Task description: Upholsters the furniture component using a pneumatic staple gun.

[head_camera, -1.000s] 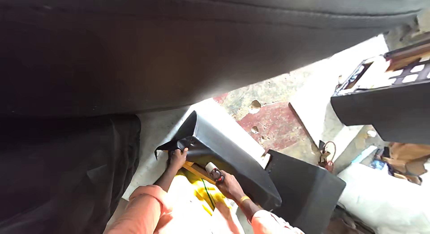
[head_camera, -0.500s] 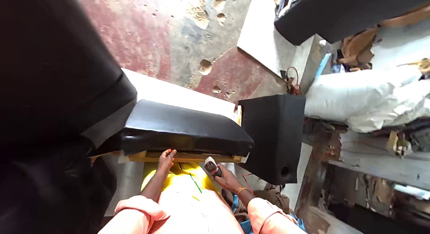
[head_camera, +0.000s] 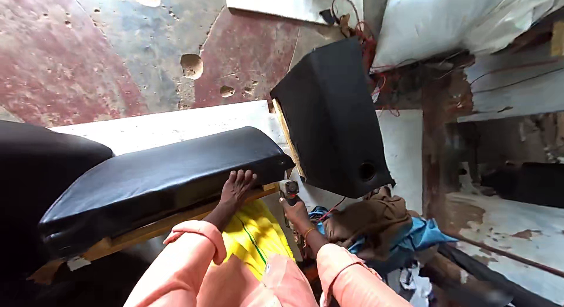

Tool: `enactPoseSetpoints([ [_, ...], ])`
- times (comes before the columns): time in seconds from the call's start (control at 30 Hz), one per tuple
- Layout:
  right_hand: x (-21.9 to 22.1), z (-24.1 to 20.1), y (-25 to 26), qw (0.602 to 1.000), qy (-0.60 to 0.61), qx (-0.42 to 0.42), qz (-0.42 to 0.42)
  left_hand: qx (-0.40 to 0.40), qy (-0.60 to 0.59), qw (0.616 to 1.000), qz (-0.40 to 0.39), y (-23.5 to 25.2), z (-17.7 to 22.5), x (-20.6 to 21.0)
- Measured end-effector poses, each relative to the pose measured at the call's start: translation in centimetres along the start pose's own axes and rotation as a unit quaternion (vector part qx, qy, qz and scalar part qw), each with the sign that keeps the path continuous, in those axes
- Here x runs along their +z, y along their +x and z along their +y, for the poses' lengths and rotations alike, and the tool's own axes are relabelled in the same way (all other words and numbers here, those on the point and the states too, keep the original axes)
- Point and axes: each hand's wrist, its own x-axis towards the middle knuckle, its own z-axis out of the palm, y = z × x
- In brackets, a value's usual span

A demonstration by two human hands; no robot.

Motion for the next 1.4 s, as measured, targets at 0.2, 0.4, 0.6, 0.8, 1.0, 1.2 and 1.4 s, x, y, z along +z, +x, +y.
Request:
enactPoseSetpoints([
  [0.2, -0.7, 1.4, 2.5, 0.999, 0.036, -0.011, -0.039, 0.131, 0.107, 0.983, 0.076, 3.4, -0.9, 1.8],
  [0.4, -0.1, 1.4, 3.0, 0.998, 0.028, -0.019, -0.044, 0.028, 0.016, 0.999, -0.031, 2.5, -0.3, 0.5],
  [0.6, -2.3, -0.1, 3.6, 0.996, 0.001, -0.039, -0.086, -0.008, -0.122, 0.99, -0.07, 3.9, -0.6, 0.3],
  [0.8, -3.1, 0.0, 5.9, 0.993, -0.024, -0.033, -0.111, -0.053, -0.134, 0.969, -0.203, 6.5, -0.5, -4.3],
  [1.0, -1.8, -1.6, 4.3, 0.994, -0.065, -0.04, -0.078, -0.071, -0.16, 0.963, -0.204, 5.7, 0.0, -5.6],
  [1.2, -0.6, 0.1, 1.6, 0.996, -0.016, -0.07, -0.056, -0.046, -0.152, 0.974, -0.162, 2.6, 0.2, -4.9],
  [1.4, 3.0, 3.8, -2.5, 0.996, -0.048, -0.076, -0.012, -0.026, -0.177, 0.974, -0.138, 0.1, 0.1, -4.2],
])
